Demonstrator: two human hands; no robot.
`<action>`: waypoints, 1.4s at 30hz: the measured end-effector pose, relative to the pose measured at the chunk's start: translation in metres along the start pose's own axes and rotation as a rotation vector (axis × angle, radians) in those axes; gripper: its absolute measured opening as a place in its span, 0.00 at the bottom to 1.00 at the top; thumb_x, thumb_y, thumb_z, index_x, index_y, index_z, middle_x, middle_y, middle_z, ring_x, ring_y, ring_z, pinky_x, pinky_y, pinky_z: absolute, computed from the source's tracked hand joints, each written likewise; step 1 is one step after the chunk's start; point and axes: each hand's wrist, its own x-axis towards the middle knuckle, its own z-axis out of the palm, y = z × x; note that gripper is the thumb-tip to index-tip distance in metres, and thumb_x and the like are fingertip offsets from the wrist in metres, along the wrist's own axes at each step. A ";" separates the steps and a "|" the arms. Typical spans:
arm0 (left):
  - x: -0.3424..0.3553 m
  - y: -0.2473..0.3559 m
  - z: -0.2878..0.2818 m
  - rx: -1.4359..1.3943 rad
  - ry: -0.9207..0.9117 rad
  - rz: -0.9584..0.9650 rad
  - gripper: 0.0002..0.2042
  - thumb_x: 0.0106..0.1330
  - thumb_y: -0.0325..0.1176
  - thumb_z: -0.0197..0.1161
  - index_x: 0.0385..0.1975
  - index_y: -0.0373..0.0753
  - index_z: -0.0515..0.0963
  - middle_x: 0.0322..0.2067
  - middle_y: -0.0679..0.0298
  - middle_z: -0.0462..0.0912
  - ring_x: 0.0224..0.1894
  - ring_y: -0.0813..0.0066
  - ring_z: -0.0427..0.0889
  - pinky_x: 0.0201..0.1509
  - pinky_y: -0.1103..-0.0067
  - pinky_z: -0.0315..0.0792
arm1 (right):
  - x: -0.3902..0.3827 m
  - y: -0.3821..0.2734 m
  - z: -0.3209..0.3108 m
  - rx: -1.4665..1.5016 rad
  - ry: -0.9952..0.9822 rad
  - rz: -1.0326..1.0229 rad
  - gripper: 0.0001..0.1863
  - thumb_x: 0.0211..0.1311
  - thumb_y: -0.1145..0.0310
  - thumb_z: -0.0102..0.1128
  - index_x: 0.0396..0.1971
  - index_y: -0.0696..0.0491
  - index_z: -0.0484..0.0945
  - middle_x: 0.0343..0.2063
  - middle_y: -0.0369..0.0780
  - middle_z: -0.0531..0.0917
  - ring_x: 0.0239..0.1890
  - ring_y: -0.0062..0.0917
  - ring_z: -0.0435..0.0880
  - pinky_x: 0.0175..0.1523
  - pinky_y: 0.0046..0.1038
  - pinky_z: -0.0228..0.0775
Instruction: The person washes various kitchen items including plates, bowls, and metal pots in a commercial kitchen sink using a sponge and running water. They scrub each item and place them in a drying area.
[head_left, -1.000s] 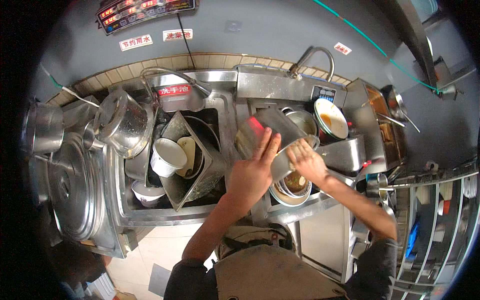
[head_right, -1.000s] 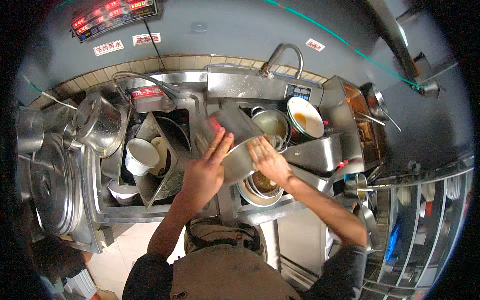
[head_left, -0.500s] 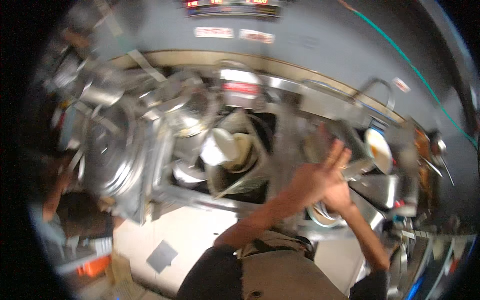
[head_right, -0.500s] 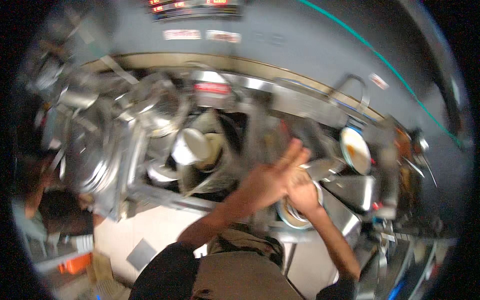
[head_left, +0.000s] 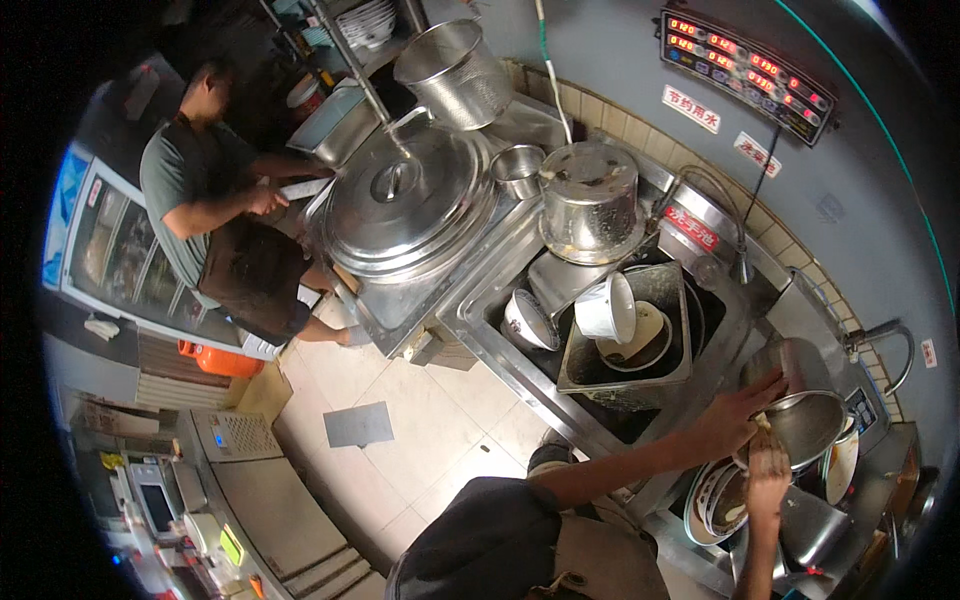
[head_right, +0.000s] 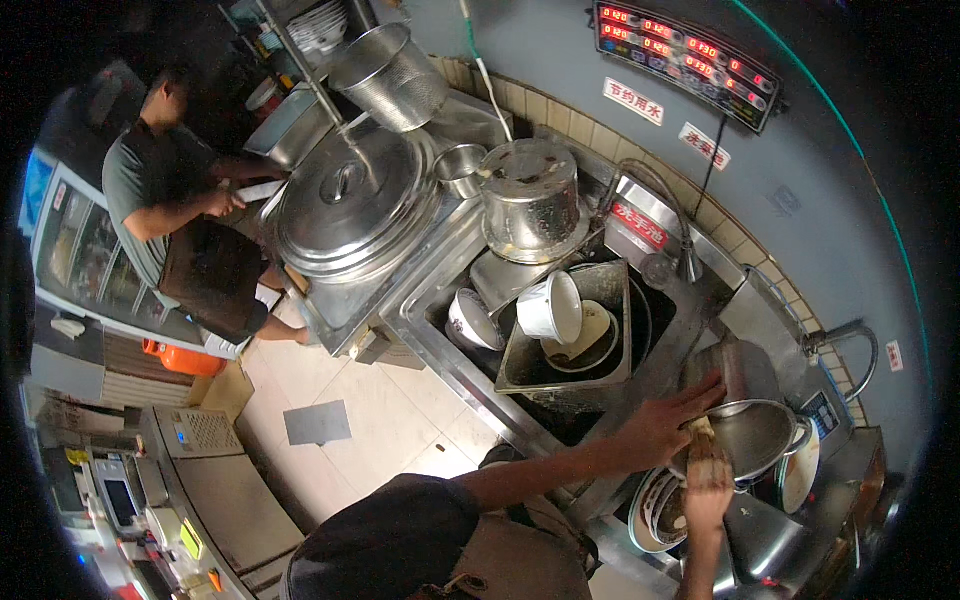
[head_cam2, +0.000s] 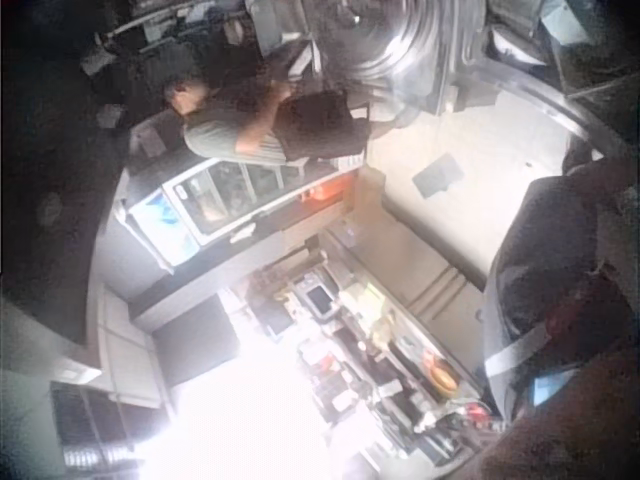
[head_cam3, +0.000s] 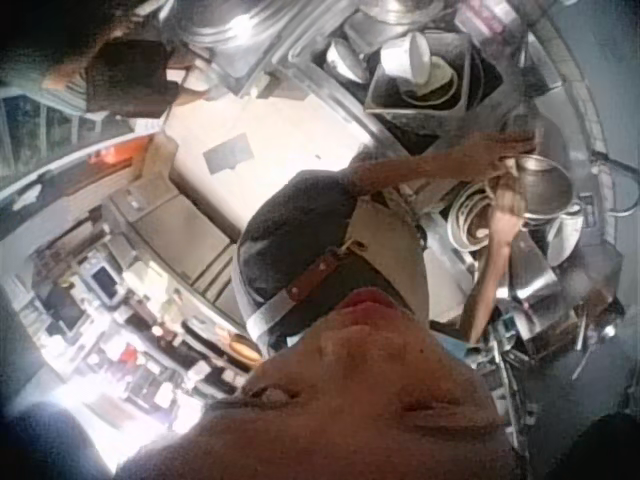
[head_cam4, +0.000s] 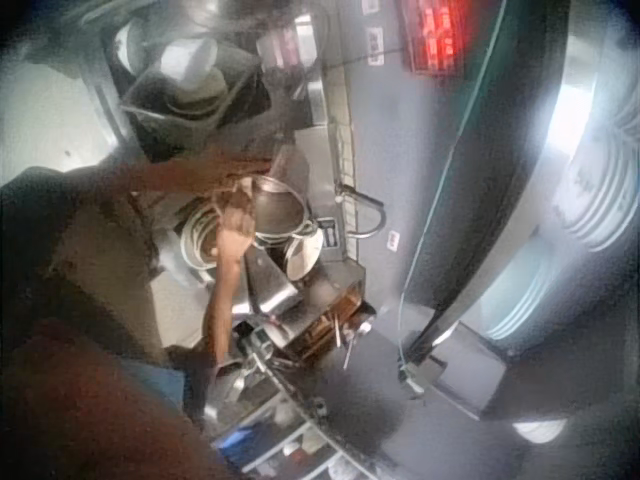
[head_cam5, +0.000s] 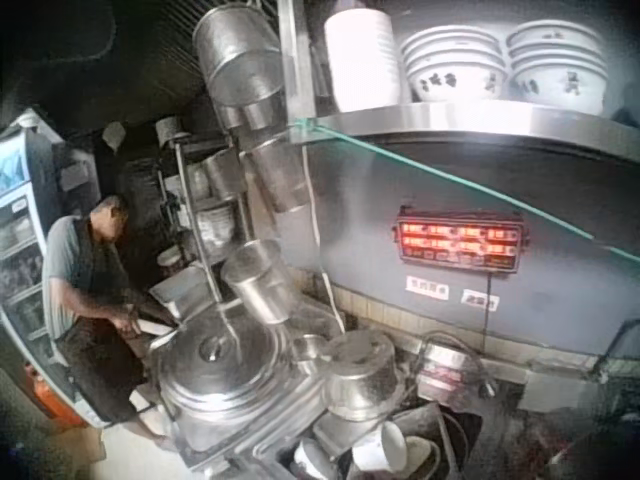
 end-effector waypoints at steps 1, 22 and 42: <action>-0.003 -0.001 -0.002 -0.060 -0.032 -0.098 0.37 0.44 0.21 0.55 0.61 0.40 0.55 0.63 0.54 0.52 0.51 0.50 0.71 0.45 0.69 0.73 | -0.001 0.004 -0.009 -0.026 -0.011 -0.060 0.17 0.37 0.73 0.51 0.33 0.60 0.74 0.29 0.48 0.76 0.35 0.41 0.76 0.44 0.39 0.67; 0.066 0.008 -0.069 0.444 -0.451 -0.030 0.23 0.52 0.24 0.52 0.51 0.32 0.62 0.51 0.48 0.67 0.35 0.52 0.79 0.34 0.66 0.75 | 0.067 0.016 -0.140 -0.338 -0.530 -0.803 0.07 0.33 0.64 0.55 0.14 0.51 0.75 0.20 0.39 0.79 0.34 0.32 0.79 0.51 0.34 0.67; 0.157 0.031 -0.056 0.645 -0.648 0.761 0.04 0.42 0.29 0.59 0.14 0.35 0.75 0.29 0.60 0.72 0.20 0.69 0.77 0.22 0.75 0.73 | 0.097 0.014 -0.135 -0.510 -0.672 -0.776 0.09 0.34 0.67 0.55 0.17 0.56 0.78 0.20 0.37 0.79 0.31 0.27 0.79 0.53 0.28 0.65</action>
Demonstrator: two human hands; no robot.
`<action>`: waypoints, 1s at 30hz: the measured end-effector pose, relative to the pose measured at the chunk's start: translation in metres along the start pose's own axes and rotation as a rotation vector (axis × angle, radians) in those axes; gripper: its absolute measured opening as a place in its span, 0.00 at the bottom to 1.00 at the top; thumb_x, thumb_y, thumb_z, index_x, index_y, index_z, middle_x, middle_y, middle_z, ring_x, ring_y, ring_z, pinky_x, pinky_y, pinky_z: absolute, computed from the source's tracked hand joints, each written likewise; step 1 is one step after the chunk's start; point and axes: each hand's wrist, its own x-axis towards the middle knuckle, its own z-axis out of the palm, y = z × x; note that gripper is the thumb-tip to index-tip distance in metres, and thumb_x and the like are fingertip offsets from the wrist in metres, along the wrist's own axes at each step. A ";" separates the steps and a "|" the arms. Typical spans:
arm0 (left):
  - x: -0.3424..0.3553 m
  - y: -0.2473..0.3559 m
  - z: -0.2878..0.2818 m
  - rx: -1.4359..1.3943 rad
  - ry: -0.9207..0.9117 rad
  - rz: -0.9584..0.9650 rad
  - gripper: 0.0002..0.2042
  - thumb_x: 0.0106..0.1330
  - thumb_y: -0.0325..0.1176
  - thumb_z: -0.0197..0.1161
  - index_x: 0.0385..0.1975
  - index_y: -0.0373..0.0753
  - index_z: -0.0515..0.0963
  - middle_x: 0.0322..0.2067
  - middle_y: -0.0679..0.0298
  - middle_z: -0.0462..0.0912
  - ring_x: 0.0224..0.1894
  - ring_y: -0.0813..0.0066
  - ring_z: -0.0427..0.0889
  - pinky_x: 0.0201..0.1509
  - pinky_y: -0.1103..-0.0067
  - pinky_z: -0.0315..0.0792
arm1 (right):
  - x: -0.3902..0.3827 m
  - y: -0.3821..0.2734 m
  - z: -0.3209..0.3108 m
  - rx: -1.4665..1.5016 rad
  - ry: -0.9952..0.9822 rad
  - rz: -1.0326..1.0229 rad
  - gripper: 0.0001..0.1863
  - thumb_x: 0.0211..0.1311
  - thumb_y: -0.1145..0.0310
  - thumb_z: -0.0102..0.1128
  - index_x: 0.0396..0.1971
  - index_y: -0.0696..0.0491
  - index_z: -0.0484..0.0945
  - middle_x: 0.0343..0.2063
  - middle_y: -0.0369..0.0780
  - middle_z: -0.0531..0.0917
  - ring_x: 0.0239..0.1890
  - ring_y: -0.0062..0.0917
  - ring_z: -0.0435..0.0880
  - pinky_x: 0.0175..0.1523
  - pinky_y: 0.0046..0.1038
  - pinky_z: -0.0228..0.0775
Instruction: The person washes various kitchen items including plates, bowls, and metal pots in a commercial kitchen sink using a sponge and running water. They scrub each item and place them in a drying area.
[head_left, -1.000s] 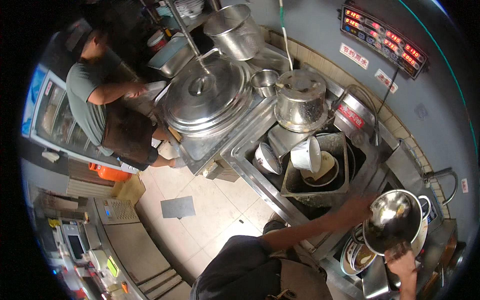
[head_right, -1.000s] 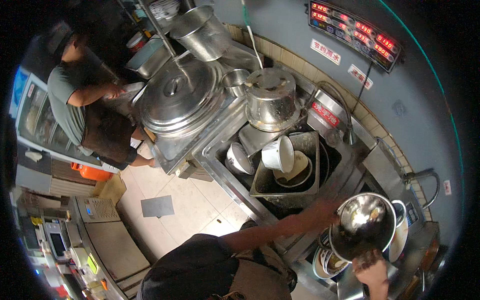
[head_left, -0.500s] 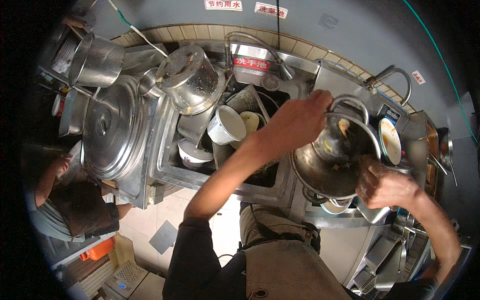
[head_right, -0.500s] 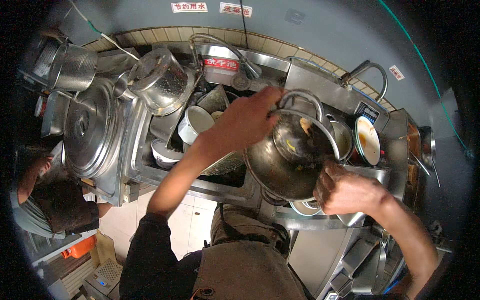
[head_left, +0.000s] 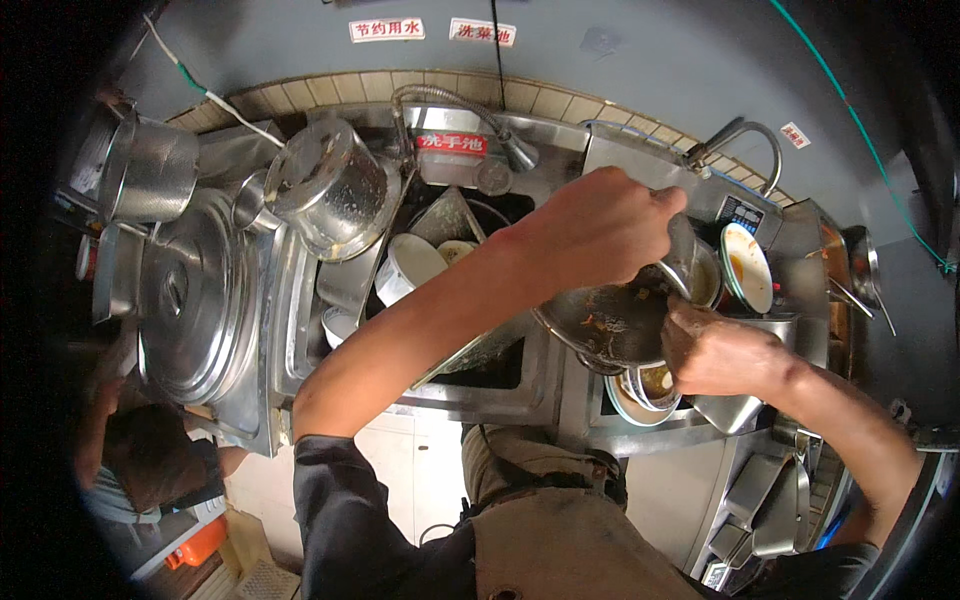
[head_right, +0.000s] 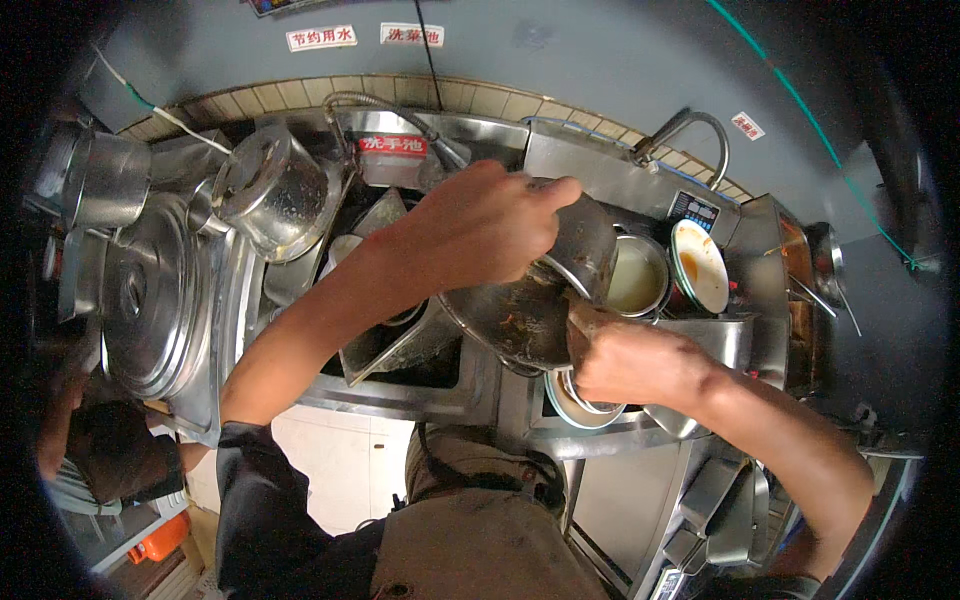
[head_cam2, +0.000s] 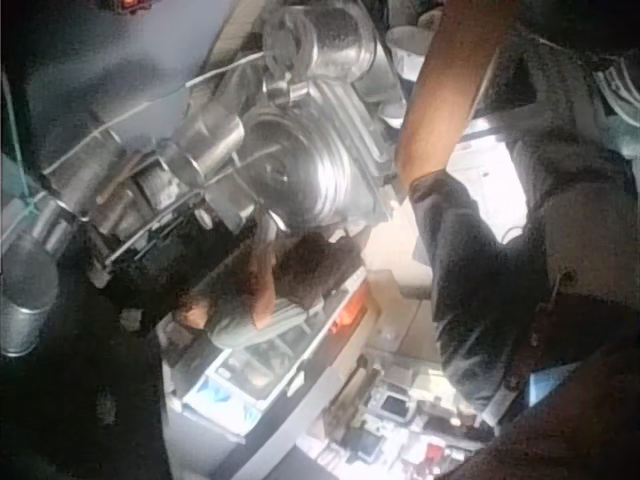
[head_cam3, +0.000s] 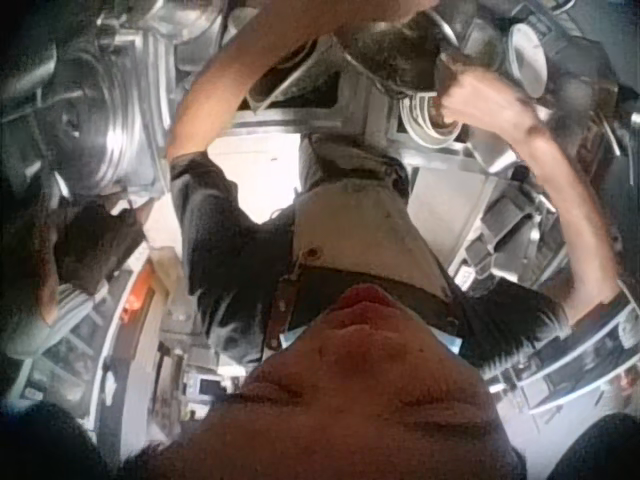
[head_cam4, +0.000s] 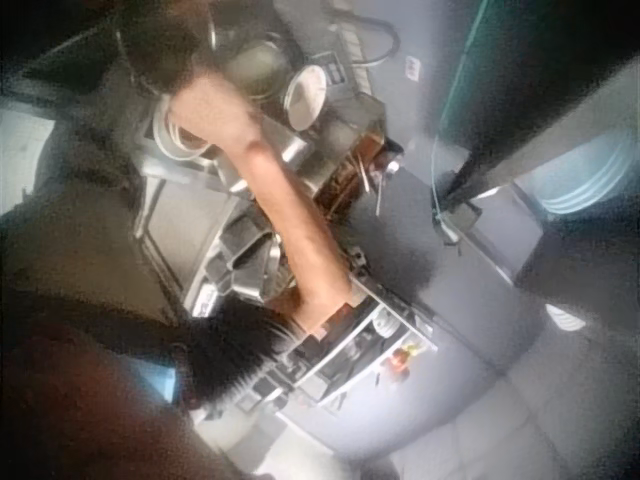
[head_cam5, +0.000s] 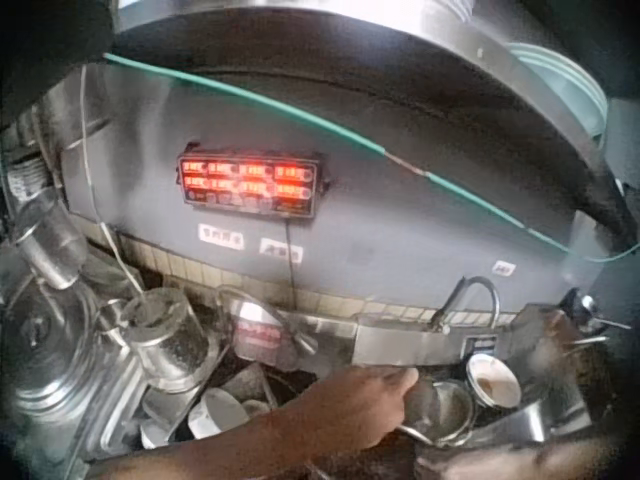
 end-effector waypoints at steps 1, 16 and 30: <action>-0.001 0.000 -0.003 -0.005 -0.010 -0.020 0.04 0.42 0.29 0.59 0.12 0.36 0.75 0.28 0.60 0.72 0.19 0.69 0.77 0.21 0.75 0.73 | 0.000 0.001 0.001 -0.004 -0.038 0.016 0.08 0.36 0.67 0.55 0.17 0.55 0.79 0.21 0.37 0.80 0.31 0.26 0.79 0.53 0.28 0.64; -0.015 0.005 0.020 -0.083 0.175 -0.516 0.06 0.43 0.28 0.58 0.20 0.34 0.74 0.53 0.42 0.65 0.19 0.63 0.79 0.21 0.72 0.74 | 0.018 0.000 0.055 -0.046 -0.500 0.786 0.27 0.61 0.64 0.41 0.59 0.58 0.58 0.62 0.43 0.58 0.64 0.33 0.57 0.69 0.38 0.35; -0.035 0.040 0.056 -0.146 0.242 -0.639 0.05 0.44 0.27 0.60 0.20 0.32 0.75 0.50 0.53 0.73 0.33 0.66 0.82 0.27 0.73 0.74 | 0.093 -0.055 0.100 0.593 0.228 1.157 0.31 0.42 0.68 0.54 0.52 0.61 0.67 0.50 0.54 0.71 0.52 0.41 0.72 0.60 0.36 0.60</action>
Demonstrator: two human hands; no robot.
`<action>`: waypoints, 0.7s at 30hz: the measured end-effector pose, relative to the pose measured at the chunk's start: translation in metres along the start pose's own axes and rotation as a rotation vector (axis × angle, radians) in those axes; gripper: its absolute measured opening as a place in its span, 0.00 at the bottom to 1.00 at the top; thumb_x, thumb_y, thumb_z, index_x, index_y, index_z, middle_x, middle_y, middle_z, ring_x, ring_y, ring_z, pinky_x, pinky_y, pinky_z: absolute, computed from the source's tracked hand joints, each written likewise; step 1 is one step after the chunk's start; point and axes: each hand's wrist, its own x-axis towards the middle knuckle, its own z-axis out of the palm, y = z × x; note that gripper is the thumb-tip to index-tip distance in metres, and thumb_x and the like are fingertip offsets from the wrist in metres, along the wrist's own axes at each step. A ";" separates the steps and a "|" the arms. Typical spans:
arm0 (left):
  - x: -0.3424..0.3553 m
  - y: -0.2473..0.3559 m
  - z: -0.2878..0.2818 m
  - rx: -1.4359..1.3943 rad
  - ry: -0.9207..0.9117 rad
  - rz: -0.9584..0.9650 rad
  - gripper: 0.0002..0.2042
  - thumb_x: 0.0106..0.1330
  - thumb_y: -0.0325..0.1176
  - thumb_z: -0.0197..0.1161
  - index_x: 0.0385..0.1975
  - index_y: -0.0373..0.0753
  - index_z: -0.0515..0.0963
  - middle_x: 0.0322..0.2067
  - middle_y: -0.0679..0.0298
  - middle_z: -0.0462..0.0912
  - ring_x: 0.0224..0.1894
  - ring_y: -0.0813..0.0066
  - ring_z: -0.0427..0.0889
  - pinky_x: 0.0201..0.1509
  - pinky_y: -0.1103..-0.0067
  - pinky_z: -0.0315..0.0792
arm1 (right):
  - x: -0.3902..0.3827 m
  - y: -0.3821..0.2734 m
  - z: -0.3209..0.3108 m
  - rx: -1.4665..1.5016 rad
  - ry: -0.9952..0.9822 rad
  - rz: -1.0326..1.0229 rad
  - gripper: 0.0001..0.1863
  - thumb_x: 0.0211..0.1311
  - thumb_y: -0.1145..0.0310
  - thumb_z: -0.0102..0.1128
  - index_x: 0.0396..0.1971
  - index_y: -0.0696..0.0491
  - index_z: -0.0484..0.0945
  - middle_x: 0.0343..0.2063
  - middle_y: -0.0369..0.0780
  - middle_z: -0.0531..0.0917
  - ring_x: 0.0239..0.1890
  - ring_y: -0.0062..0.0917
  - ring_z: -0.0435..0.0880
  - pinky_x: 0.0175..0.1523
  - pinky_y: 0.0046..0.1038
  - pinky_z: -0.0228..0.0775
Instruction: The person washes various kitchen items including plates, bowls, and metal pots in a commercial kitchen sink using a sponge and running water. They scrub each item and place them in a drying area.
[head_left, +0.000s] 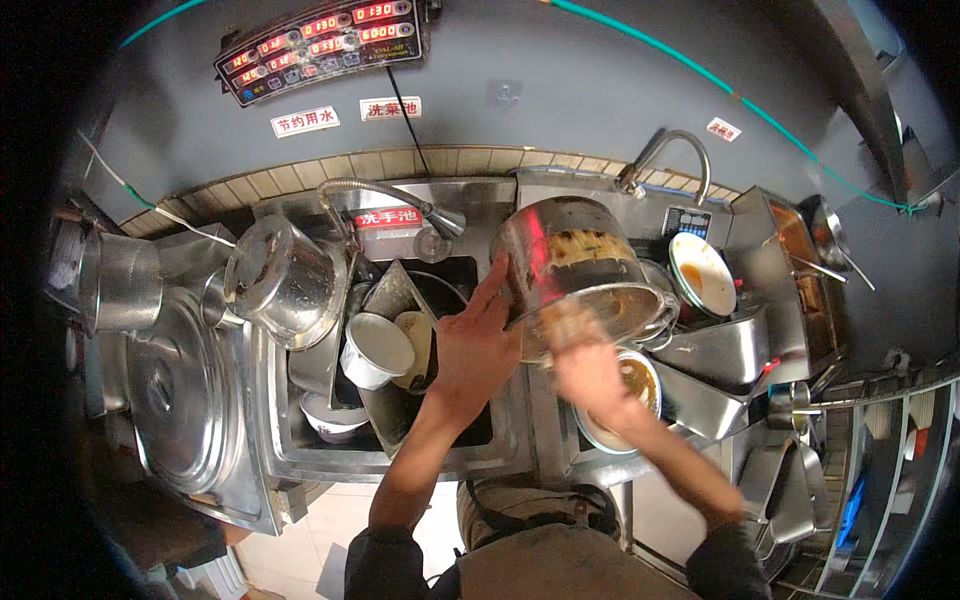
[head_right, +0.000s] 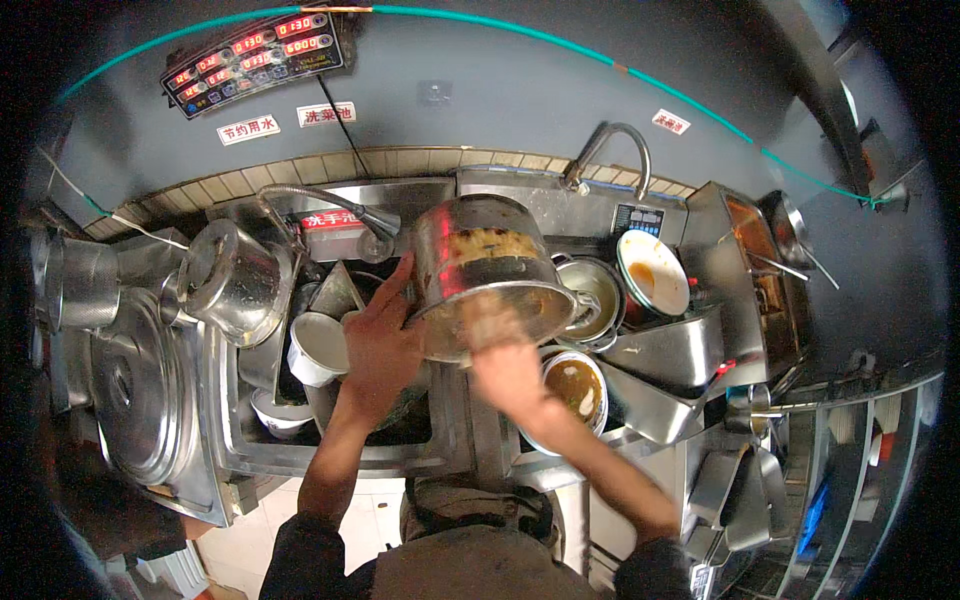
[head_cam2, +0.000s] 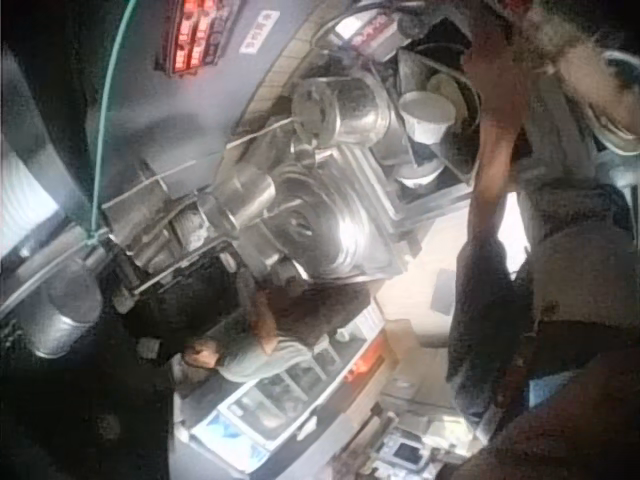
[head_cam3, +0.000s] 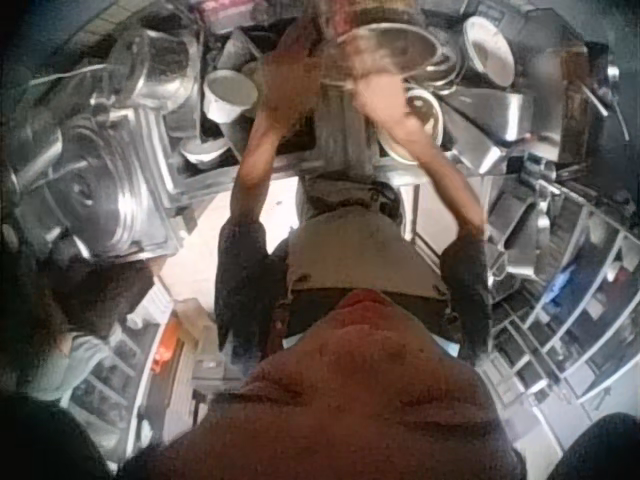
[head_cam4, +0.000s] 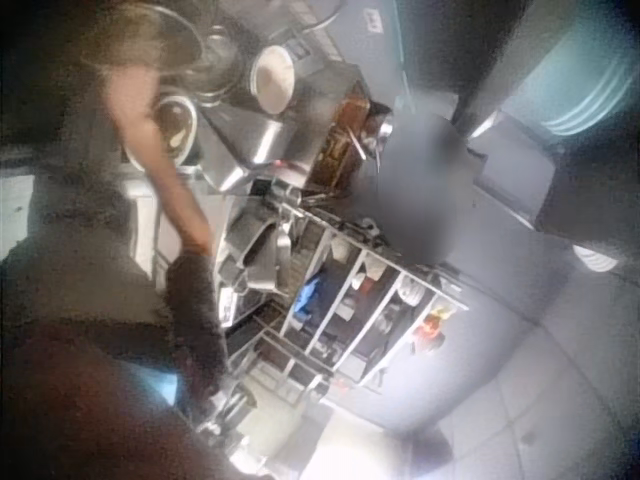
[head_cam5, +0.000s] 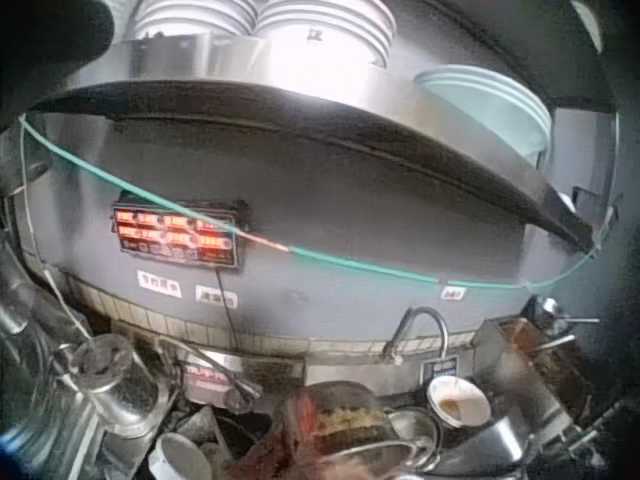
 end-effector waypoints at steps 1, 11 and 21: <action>-0.003 0.001 -0.003 -0.023 -0.072 -0.084 0.06 0.44 0.26 0.59 0.20 0.32 0.75 0.50 0.52 0.73 0.33 0.65 0.82 0.28 0.72 0.74 | -0.002 0.016 0.000 -0.136 0.085 0.020 0.29 0.47 0.69 0.52 0.53 0.61 0.66 0.52 0.52 0.70 0.53 0.39 0.72 0.60 0.36 0.59; -0.011 0.008 0.010 0.234 -0.235 0.019 0.10 0.44 0.30 0.58 0.28 0.36 0.78 0.51 0.50 0.70 0.36 0.61 0.80 0.25 0.71 0.74 | -0.023 0.058 -0.021 -0.688 -0.258 -0.279 0.25 0.56 0.66 0.47 0.57 0.50 0.64 0.54 0.42 0.67 0.62 0.36 0.59 0.67 0.38 0.43; -0.017 0.013 0.017 -0.165 0.134 -0.290 0.19 0.49 0.22 0.52 0.44 0.29 0.73 0.52 0.54 0.72 0.48 0.59 0.76 0.47 0.73 0.72 | -0.019 0.006 0.019 0.101 0.370 -0.094 0.16 0.49 0.66 0.50 0.39 0.54 0.71 0.36 0.39 0.73 0.44 0.27 0.71 0.53 0.31 0.60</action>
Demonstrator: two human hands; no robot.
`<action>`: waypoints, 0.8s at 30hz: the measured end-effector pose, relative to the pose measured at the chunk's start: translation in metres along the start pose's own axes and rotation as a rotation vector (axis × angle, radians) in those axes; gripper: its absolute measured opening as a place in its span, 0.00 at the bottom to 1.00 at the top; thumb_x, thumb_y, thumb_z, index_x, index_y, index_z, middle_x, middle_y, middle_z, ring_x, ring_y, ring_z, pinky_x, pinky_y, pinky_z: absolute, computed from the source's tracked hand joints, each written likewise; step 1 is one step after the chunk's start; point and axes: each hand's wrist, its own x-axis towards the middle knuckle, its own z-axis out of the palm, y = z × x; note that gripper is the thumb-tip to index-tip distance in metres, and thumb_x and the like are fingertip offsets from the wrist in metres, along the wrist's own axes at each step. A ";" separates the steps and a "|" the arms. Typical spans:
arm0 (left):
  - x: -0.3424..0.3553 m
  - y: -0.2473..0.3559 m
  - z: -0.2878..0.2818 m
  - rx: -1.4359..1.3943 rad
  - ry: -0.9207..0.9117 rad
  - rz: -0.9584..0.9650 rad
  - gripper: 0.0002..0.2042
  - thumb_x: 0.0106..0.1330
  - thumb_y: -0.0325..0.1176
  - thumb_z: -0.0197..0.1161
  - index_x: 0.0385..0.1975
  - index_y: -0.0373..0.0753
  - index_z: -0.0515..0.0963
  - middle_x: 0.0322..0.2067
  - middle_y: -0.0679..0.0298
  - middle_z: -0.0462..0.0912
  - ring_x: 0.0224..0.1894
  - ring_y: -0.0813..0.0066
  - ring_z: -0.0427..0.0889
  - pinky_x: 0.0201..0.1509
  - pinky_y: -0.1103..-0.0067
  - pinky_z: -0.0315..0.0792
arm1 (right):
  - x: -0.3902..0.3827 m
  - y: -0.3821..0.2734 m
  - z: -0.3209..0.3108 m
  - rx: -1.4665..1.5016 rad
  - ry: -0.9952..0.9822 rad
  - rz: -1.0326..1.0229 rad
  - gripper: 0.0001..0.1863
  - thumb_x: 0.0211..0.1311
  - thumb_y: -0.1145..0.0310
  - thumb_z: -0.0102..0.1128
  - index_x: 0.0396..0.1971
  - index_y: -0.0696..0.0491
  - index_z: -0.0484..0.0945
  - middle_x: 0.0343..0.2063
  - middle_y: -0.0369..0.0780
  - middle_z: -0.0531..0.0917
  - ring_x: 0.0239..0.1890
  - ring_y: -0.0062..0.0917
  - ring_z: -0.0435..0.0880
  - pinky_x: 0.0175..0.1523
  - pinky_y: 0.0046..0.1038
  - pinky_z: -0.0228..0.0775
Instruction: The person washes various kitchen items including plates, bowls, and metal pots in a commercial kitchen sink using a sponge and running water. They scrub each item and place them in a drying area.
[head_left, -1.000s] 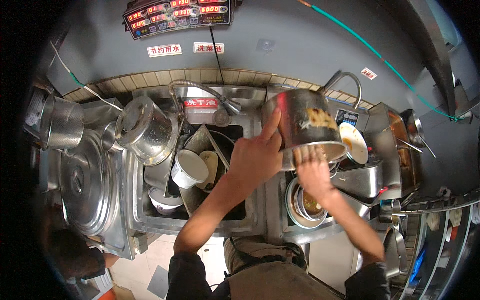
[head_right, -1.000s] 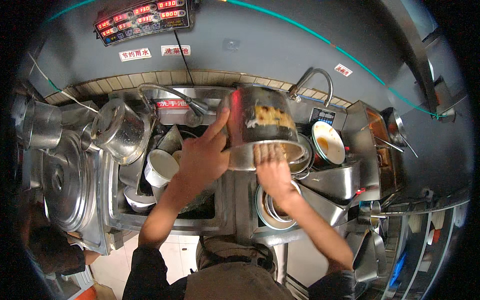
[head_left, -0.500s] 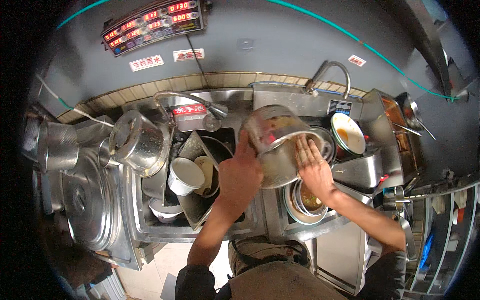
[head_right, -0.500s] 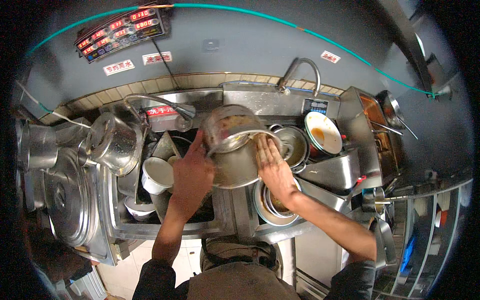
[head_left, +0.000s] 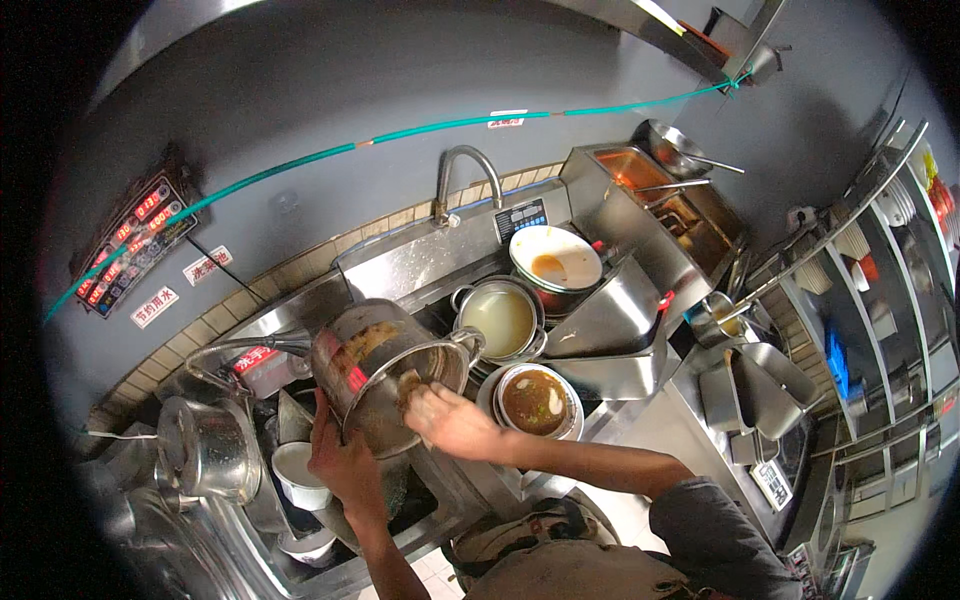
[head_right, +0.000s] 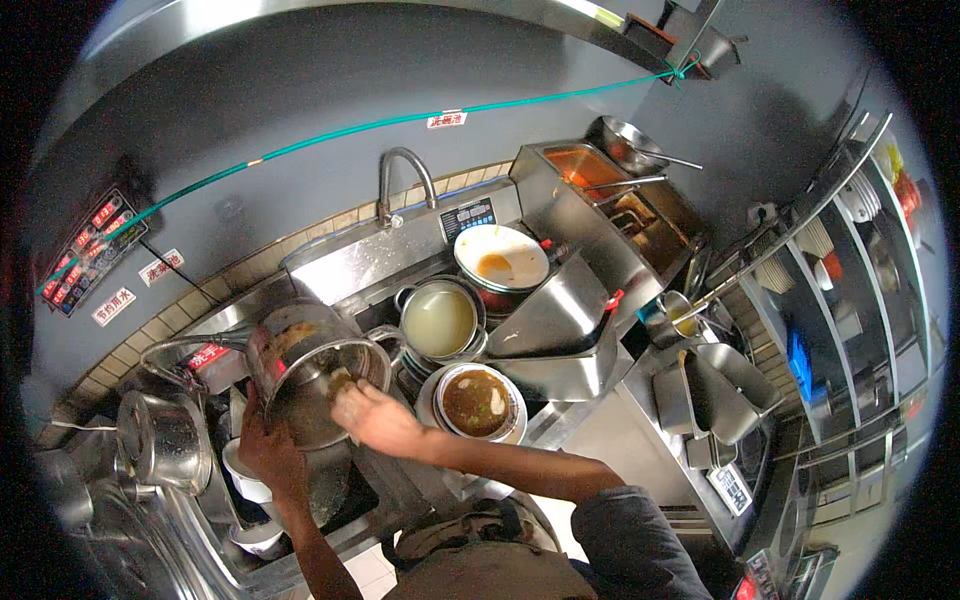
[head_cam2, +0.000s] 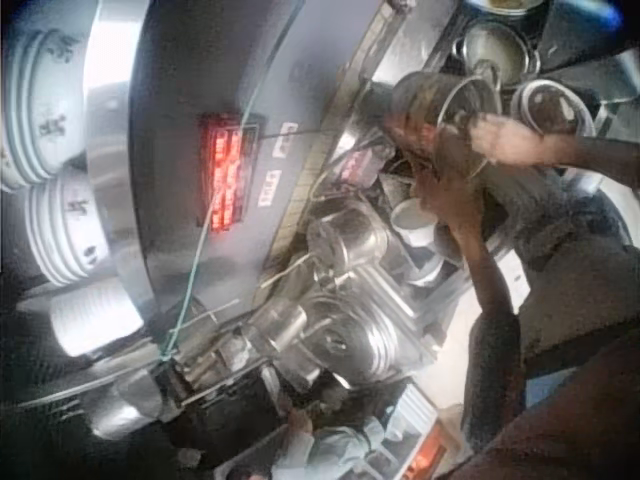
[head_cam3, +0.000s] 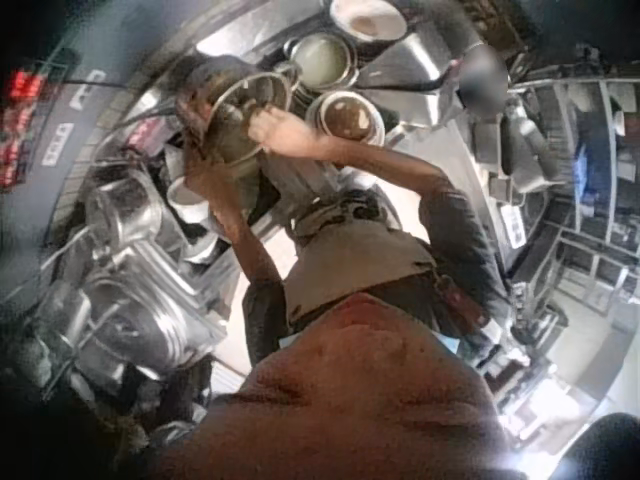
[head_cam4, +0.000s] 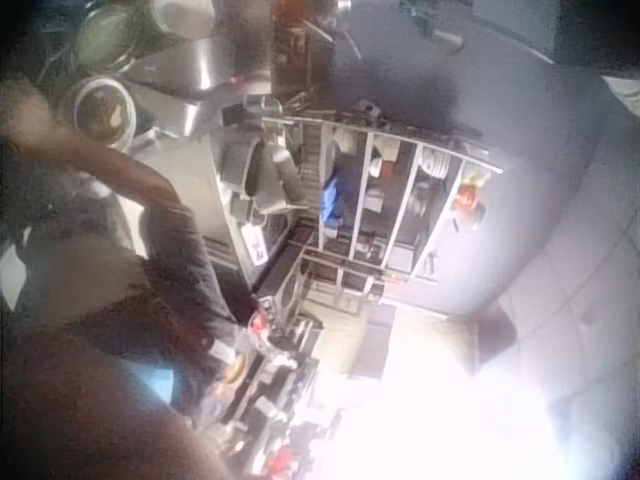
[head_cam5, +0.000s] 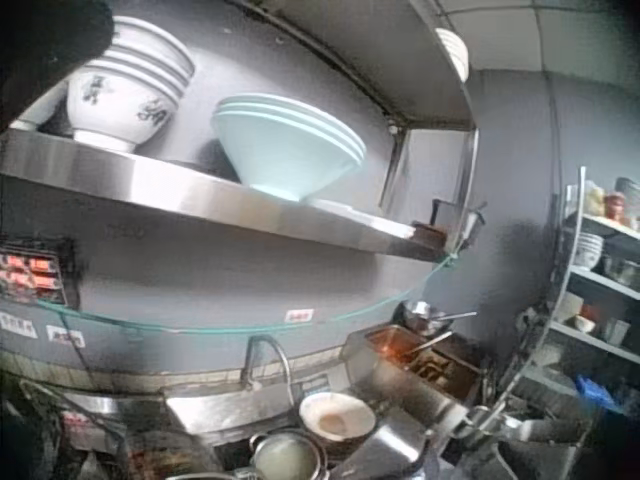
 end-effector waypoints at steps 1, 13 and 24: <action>0.001 -0.001 0.001 0.001 -0.039 -0.010 0.18 0.49 0.22 0.52 0.43 0.29 0.73 0.52 0.54 0.72 0.48 0.58 0.76 0.47 0.72 0.72 | -0.005 -0.002 -0.001 -0.031 0.007 -0.043 0.14 0.48 0.68 0.49 0.37 0.54 0.71 0.35 0.40 0.73 0.45 0.28 0.71 0.55 0.32 0.60; -0.011 0.005 -0.002 0.080 -0.014 0.094 0.06 0.41 0.20 0.60 0.21 0.32 0.72 0.52 0.55 0.72 0.35 0.64 0.81 0.27 0.78 0.74 | -0.010 0.013 -0.007 -0.322 -0.362 0.044 0.29 0.55 0.65 0.45 0.57 0.61 0.59 0.60 0.50 0.60 0.65 0.35 0.53 0.69 0.34 0.39; -0.021 -0.010 -0.013 -0.043 0.034 -0.192 0.06 0.42 0.23 0.61 0.19 0.30 0.72 0.50 0.58 0.75 0.31 0.68 0.80 0.30 0.79 0.73 | 0.012 0.012 0.003 -0.353 -0.484 -0.098 0.29 0.56 0.66 0.42 0.59 0.60 0.56 0.60 0.46 0.60 0.65 0.33 0.55 0.70 0.32 0.35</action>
